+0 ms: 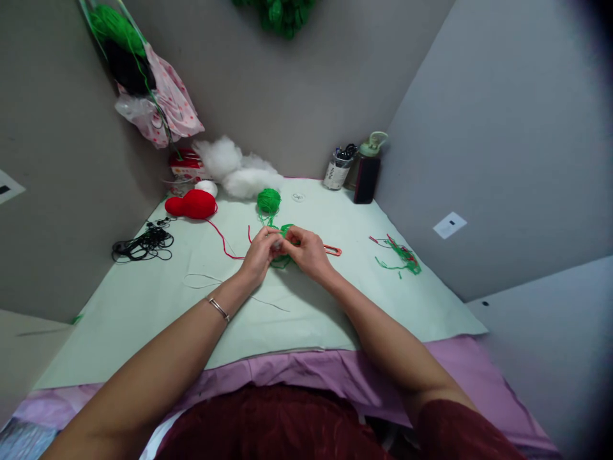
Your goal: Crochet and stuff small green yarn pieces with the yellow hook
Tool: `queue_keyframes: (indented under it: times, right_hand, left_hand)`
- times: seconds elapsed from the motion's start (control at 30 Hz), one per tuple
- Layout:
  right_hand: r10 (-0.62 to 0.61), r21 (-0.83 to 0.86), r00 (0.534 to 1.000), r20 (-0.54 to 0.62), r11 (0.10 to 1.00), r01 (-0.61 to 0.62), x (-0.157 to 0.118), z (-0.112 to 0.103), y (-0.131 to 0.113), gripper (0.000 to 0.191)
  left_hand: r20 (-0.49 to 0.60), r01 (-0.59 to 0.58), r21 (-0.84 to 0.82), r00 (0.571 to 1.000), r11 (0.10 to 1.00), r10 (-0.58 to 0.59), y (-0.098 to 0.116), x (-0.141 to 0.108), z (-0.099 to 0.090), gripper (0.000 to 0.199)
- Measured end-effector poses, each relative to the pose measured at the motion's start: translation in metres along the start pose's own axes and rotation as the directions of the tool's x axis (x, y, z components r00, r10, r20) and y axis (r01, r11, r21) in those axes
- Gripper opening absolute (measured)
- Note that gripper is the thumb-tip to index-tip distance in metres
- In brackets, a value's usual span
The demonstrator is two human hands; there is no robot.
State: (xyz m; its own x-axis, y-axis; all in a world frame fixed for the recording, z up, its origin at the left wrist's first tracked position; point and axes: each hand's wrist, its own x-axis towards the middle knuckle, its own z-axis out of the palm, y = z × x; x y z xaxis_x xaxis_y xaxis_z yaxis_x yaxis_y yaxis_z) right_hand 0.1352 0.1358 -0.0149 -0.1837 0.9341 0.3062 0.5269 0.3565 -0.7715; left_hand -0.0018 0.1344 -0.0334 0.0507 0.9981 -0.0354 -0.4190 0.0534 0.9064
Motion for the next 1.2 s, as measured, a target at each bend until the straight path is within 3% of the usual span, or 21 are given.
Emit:
queue_keyframes:
  times: [0.13, 0.27, 0.47, 0.67, 0.8, 1.07, 1.2]
  right_hand:
    - [0.035, 0.043, 0.999, -0.005, 0.998, -0.035, 0.006, -0.007, 0.011, 0.023]
    - [-0.003, 0.065, 0.998, 0.062, 0.998, -0.001, 0.007, -0.019, 0.01, 0.025]
    - [-0.034, 0.044, 0.987, 0.158, 0.999, 0.028, -0.002, -0.022, -0.003, 0.006]
    - [-0.015, -0.026, 0.994, 0.112, 0.999, 0.018, -0.008, -0.003, -0.012, 0.01]
    - [-0.001, -0.039, 0.998, 0.06, 0.999, 0.003, -0.005, 0.0, -0.01, 0.012]
    - [0.072, 0.106, 0.997, 0.041, 0.991, -0.076, 0.005, -0.014, 0.011, 0.03]
    - [0.068, 0.171, 0.994, 0.082, 0.982, -0.081, 0.009, -0.021, 0.015, 0.037]
  left_hand:
    - [0.124, 0.027, -0.021, 0.992, 0.999, -0.024, 0.009, -0.003, 0.001, 0.026]
    - [0.163, 0.026, 0.012, 0.986, 1.0, -0.027, 0.009, 0.0, -0.003, 0.041]
    - [0.089, -0.029, 0.073, 0.996, 0.997, 0.022, -0.001, 0.008, -0.008, 0.045]
    - [-0.066, -0.088, 0.121, 0.993, 0.989, 0.096, -0.011, 0.012, -0.009, 0.033]
    - [-0.092, -0.07, 0.092, 0.993, 0.993, 0.079, -0.009, 0.007, -0.007, 0.029]
    - [0.113, 0.017, 0.023, 0.993, 1.0, -0.02, 0.007, -0.002, 0.0, 0.031]
    - [0.144, 0.02, 0.041, 0.989, 0.999, -0.026, 0.006, -0.001, -0.001, 0.037]
